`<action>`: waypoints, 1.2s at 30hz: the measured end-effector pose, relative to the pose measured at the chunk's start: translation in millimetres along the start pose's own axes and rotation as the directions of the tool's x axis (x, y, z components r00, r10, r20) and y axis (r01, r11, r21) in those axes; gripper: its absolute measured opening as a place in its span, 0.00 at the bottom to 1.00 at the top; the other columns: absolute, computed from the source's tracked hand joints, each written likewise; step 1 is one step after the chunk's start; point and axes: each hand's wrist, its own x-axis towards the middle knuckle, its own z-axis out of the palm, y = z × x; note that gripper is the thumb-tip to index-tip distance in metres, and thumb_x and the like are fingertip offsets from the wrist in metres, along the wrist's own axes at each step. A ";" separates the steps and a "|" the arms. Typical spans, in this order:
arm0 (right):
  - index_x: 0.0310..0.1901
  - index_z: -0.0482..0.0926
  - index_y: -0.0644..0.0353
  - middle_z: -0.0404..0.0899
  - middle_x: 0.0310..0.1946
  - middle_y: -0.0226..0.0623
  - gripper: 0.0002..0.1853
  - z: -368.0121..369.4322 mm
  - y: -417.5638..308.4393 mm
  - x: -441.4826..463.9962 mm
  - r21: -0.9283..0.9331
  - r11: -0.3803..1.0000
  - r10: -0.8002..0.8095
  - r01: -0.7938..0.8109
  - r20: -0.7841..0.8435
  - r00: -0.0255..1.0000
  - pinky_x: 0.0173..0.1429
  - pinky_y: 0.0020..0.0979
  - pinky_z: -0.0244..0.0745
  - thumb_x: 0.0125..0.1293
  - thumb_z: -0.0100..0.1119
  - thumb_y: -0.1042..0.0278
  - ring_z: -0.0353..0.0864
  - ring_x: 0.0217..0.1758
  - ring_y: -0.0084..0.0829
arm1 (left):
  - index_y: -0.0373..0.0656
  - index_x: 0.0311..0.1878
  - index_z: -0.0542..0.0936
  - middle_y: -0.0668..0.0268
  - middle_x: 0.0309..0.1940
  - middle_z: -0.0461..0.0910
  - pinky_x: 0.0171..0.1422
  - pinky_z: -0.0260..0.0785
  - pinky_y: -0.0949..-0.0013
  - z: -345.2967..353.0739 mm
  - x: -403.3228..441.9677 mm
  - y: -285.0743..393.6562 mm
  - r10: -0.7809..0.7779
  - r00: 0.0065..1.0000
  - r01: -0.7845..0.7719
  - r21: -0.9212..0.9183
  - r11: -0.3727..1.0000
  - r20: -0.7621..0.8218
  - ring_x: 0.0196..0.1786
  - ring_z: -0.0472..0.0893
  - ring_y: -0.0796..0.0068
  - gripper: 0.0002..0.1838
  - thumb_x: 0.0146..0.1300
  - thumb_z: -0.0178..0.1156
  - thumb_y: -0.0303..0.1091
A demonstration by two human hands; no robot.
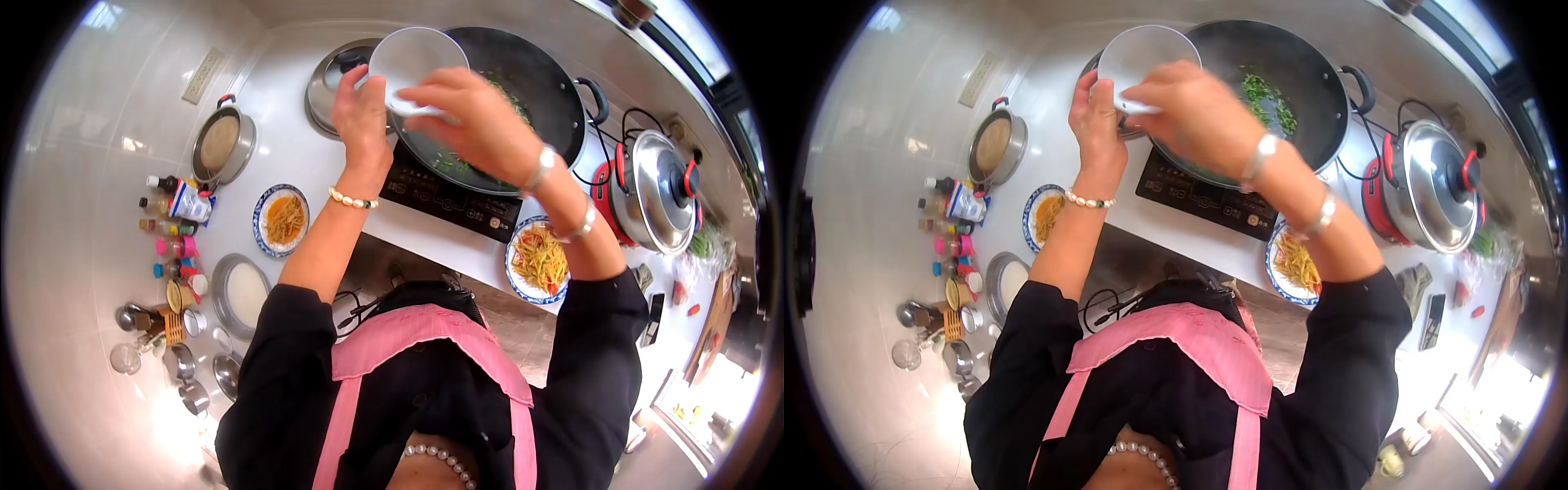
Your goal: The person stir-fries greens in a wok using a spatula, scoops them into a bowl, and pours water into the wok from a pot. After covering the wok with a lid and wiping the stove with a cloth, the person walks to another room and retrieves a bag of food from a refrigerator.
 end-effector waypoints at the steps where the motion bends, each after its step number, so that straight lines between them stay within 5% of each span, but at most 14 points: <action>1: 0.41 0.75 0.62 0.73 0.31 0.41 0.14 9.2 1.8 0.7 -0.056 0.998 0.008 -0.003 0.089 0.996 0.43 0.36 0.67 0.51 0.60 0.71 0.70 0.37 0.42 | 0.38 0.47 0.69 0.67 0.35 0.74 0.41 0.66 0.78 6.3 -2.8 3.4 -0.029 0.999 0.029 -0.018 0.999 -0.012 0.35 0.72 0.81 0.18 0.56 0.60 0.33; 11: 0.26 0.76 0.57 0.70 0.24 0.35 0.05 8.7 -4.1 2.9 -0.189 0.979 -0.106 0.076 -0.153 0.983 0.33 0.31 0.68 0.45 0.59 0.76 0.70 0.30 0.35 | 0.38 0.46 0.69 0.65 0.35 0.74 0.42 0.67 0.74 -6.3 0.9 20.3 -0.088 0.975 0.066 -0.110 0.992 -0.205 0.36 0.73 0.79 0.16 0.55 0.57 0.31; 14: 0.29 0.78 0.60 0.75 0.29 0.36 0.06 -2.8 20.4 -4.3 -0.194 0.947 0.197 -0.257 -0.282 0.939 0.37 0.31 0.72 0.48 0.57 0.81 0.76 0.33 0.37 | 0.41 0.49 0.68 0.61 0.41 0.72 0.45 0.70 0.69 -57.0 5.3 36.4 -0.198 0.908 0.162 -0.126 0.979 -0.370 0.39 0.74 0.73 0.19 0.55 0.55 0.37; 16: 0.49 0.71 0.55 0.71 0.50 0.40 0.22 -5.2 96.0 -43.3 -0.528 0.842 0.297 -0.113 0.278 0.913 0.48 0.36 0.71 0.49 0.59 0.77 0.74 0.46 0.45 | 0.41 0.51 0.66 0.61 0.41 0.73 0.43 0.70 0.69 -113.5 2.6 27.5 -0.224 0.899 0.191 -0.123 0.974 -0.377 0.40 0.75 0.72 0.20 0.55 0.55 0.34; 17: 0.55 0.66 0.53 0.64 0.58 0.38 0.27 -13.6 76.9 -42.7 -0.637 0.746 0.562 -0.194 0.446 0.697 0.51 0.38 0.70 0.51 0.58 0.74 0.72 0.51 0.44 | 0.41 0.52 0.66 0.60 0.41 0.73 0.43 0.71 0.69 -137.7 -1.8 19.2 -0.238 0.900 0.206 -0.125 0.971 -0.366 0.41 0.75 0.72 0.21 0.55 0.55 0.33; 19: 0.42 0.75 0.59 0.75 0.46 0.39 0.12 -17.9 95.6 -33.3 -0.425 0.866 0.401 -0.265 0.271 0.875 0.47 0.34 0.70 0.53 0.54 0.76 0.76 0.44 0.43 | 0.40 0.56 0.63 0.59 0.40 0.75 0.38 0.72 0.67 -172.5 -6.7 -4.3 -0.335 0.854 0.312 -0.122 0.942 -0.399 0.38 0.77 0.69 0.24 0.56 0.55 0.30; 21: 0.40 0.76 0.59 0.76 0.41 0.41 0.13 -21.9 97.1 -20.2 -0.367 0.859 0.469 -0.356 0.287 0.836 0.46 0.34 0.70 0.53 0.47 0.80 0.76 0.43 0.44 | 0.40 0.57 0.62 0.59 0.37 0.76 0.33 0.73 0.67 -195.3 -19.5 -27.5 -0.353 0.839 0.331 -0.126 0.935 -0.415 0.33 0.78 0.71 0.25 0.56 0.56 0.30; 23: 0.49 0.72 0.56 0.77 0.40 0.42 0.19 -14.1 80.9 -16.6 -0.455 0.888 0.259 -0.065 0.380 0.888 0.50 0.35 0.69 0.53 0.49 0.78 0.75 0.46 0.43 | 0.39 0.51 0.70 0.64 0.24 0.76 0.28 0.69 0.72 -227.1 -23.6 -67.8 -0.352 0.868 0.373 -0.008 0.928 -0.349 0.28 0.76 0.76 0.21 0.52 0.57 0.30; 25: 0.49 0.73 0.57 0.77 0.42 0.42 0.20 -19.1 69.8 20.4 -0.716 0.554 0.831 -0.425 0.448 0.328 0.51 0.34 0.69 0.51 0.50 0.79 0.75 0.48 0.41 | 0.38 0.49 0.74 0.64 0.24 0.78 0.30 0.69 0.73 -233.6 -17.8 -80.2 -0.214 0.875 0.440 0.529 0.726 -0.434 0.25 0.76 0.76 0.19 0.51 0.56 0.31; 26: 0.46 0.73 0.62 0.78 0.40 0.44 0.18 -30.4 114.9 -16.6 -0.362 0.817 0.573 -0.450 0.421 0.703 0.49 0.31 0.71 0.51 0.48 0.81 0.77 0.46 0.40 | 0.38 0.44 0.77 0.60 0.21 0.79 0.32 0.69 0.70 -233.8 -14.0 -92.0 -0.090 0.881 0.390 0.604 0.695 -0.465 0.25 0.78 0.72 0.18 0.48 0.56 0.31; 28: 0.44 0.74 0.65 0.79 0.38 0.45 0.17 -19.6 83.6 -3.2 -0.532 0.846 0.245 0.015 0.414 0.876 0.47 0.28 0.71 0.51 0.46 0.83 0.79 0.43 0.39 | 0.42 0.37 0.80 0.56 0.30 0.79 0.43 0.69 0.62 -238.1 -9.8 -102.2 -0.051 0.900 0.337 0.616 0.712 -0.433 0.36 0.78 0.58 0.14 0.45 0.55 0.32; 31: 0.45 0.74 0.65 0.79 0.39 0.44 0.18 -35.2 88.6 14.1 -0.506 0.726 0.670 -0.465 0.371 0.643 0.46 0.30 0.72 0.51 0.45 0.83 0.79 0.44 0.38 | 0.43 0.36 0.80 0.57 0.35 0.79 0.48 0.67 0.62 -241.2 1.7 -108.2 -0.033 0.936 0.300 0.746 0.595 -0.351 0.43 0.76 0.60 0.12 0.46 0.55 0.31; 33: 0.45 0.74 0.65 0.79 0.37 0.42 0.18 -35.2 90.2 20.0 -0.556 0.827 0.243 0.082 0.485 0.840 0.42 0.29 0.73 0.50 0.46 0.84 0.80 0.40 0.34 | 0.44 0.35 0.80 0.58 0.37 0.78 0.51 0.66 0.62 -244.3 4.6 -114.4 -0.049 0.946 0.288 0.760 0.582 -0.321 0.47 0.73 0.61 0.11 0.47 0.55 0.30; 36: 0.44 0.75 0.65 0.78 0.34 0.39 0.14 -30.7 75.9 52.6 -0.578 0.719 0.659 -0.386 0.393 0.641 0.36 0.25 0.73 0.55 0.47 0.82 0.78 0.33 0.27 | 0.41 0.39 0.79 0.53 0.38 0.77 0.52 0.64 0.58 -246.9 8.4 -121.5 -0.064 0.939 0.296 0.697 0.653 -0.338 0.46 0.73 0.56 0.13 0.49 0.53 0.31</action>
